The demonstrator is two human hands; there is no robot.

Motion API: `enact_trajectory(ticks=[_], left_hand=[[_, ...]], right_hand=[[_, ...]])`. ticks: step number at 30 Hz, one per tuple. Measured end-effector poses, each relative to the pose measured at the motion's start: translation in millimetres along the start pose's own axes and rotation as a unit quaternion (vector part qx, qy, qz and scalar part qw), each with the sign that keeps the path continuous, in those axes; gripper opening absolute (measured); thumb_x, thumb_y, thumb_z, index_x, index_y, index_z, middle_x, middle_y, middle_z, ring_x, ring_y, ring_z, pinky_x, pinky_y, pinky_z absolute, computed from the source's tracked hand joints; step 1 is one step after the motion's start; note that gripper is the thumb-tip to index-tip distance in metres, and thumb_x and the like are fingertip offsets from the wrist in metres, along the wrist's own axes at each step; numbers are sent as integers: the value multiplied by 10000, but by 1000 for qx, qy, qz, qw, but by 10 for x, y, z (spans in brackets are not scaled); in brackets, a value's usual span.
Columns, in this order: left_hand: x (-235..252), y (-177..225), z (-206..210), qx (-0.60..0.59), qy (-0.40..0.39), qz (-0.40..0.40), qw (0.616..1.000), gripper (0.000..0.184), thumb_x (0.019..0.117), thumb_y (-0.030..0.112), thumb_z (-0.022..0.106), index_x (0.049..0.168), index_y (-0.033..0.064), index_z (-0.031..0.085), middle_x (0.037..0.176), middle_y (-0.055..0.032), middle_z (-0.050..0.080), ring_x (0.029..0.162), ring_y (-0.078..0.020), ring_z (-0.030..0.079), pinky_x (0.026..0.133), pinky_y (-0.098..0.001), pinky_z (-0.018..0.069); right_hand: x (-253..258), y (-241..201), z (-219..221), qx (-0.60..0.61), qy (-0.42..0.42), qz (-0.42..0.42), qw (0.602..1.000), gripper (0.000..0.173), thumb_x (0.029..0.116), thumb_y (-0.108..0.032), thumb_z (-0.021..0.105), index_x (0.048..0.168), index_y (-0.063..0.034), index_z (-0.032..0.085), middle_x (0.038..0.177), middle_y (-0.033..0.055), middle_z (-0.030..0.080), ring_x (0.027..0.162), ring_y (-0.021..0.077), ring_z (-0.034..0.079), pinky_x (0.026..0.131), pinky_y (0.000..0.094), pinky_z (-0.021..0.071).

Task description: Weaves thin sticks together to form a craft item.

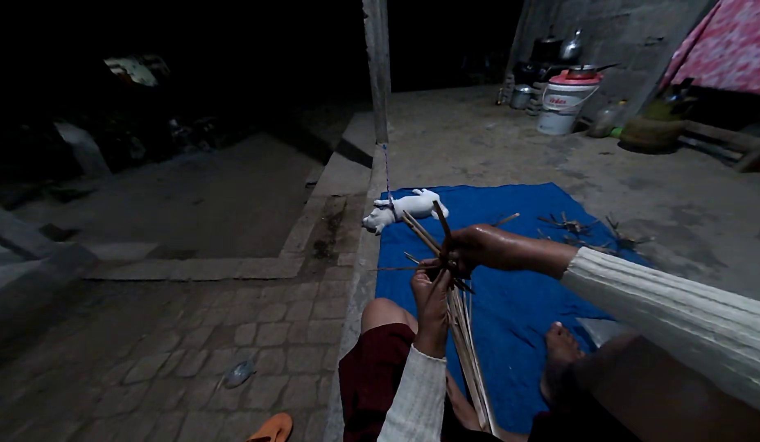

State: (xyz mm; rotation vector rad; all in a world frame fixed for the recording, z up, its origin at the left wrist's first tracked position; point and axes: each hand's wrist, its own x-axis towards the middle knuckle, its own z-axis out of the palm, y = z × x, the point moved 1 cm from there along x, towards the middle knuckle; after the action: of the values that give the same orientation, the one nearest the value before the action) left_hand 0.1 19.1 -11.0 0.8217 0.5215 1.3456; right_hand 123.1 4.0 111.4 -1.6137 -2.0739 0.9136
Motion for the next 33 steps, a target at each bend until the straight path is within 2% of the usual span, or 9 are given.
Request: enact_trajectory(ticks=[3, 5, 9, 15, 17, 19, 24, 28, 33], left_hand=[[-8, 16, 17, 1, 5, -11, 1000, 147, 907, -127, 546, 1010, -44, 610, 851, -59, 662, 719, -86, 642, 640, -229, 555], [-15, 19, 27, 3, 6, -15, 1000, 141, 909, -125, 553, 1010, -49, 617, 844, -63, 663, 714, -93, 642, 635, -235, 556], [-29, 7, 16, -5, -5, -11, 1000, 126, 916, -127, 584, 1008, -48, 614, 822, -59, 679, 688, -84, 653, 627, -228, 565], [-39, 37, 40, 18, 7, -25, 1000, 134, 915, -145, 575, 1015, -59, 599, 815, -54, 669, 659, -74, 639, 600, -218, 556], [-60, 59, 48, 22, -11, -29, 999, 153, 914, -136, 540, 1018, -43, 604, 841, -46, 671, 700, -75, 645, 633, -223, 558], [-76, 77, 63, 15, -24, -30, 999, 154, 909, -122, 530, 997, -30, 618, 816, -48, 672, 664, -74, 638, 589, -219, 547], [-53, 55, 33, 1, -33, -9, 999, 157, 895, -119, 527, 1007, -43, 606, 825, -48, 671, 694, -78, 647, 634, -228, 559], [-49, 42, 31, 15, -33, 2, 999, 158, 884, -132, 538, 974, -31, 619, 799, -35, 663, 673, -65, 637, 619, -215, 553], [-94, 97, 78, 34, -11, -33, 999, 111, 904, -118, 595, 984, -50, 628, 779, -47, 662, 617, -62, 616, 565, -205, 537]], right_hand=[[3, -32, -7, -12, 20, 21, 1000, 166, 1064, -47, 486, 1117, 53, 608, 890, 118, 663, 704, 123, 656, 720, 297, 576], [7, -12, -13, -4, 27, 22, 999, 146, 1051, -43, 512, 1078, 44, 626, 852, 98, 669, 677, 106, 656, 696, 279, 577], [-14, 3, -21, 7, 2, -1, 1000, 108, 1008, -17, 588, 1031, 36, 680, 874, 76, 655, 715, 74, 618, 719, 251, 549], [-23, 4, -29, -10, -11, -17, 1000, 135, 1001, 2, 585, 1049, 37, 706, 921, 92, 652, 746, 81, 614, 734, 244, 541], [-19, 17, -35, -9, -4, -18, 1000, 146, 1000, 6, 580, 1030, 29, 721, 898, 84, 670, 750, 85, 618, 736, 260, 539], [-10, 46, -40, 1, 1, -22, 1000, 146, 1007, -19, 583, 1000, 17, 724, 842, 52, 676, 706, 60, 618, 697, 240, 542], [-33, 15, -44, 25, -5, -22, 999, 131, 1016, -18, 575, 1047, 21, 696, 852, 46, 665, 694, 41, 615, 691, 216, 546], [-30, 34, -41, 35, -17, -17, 999, 160, 1021, 5, 540, 1074, 25, 690, 840, 55, 664, 687, 57, 625, 693, 233, 556], [-41, -17, -29, 18, -28, 4, 999, 197, 1031, -16, 534, 1123, -9, 709, 902, 45, 660, 702, 42, 590, 673, 215, 520]])
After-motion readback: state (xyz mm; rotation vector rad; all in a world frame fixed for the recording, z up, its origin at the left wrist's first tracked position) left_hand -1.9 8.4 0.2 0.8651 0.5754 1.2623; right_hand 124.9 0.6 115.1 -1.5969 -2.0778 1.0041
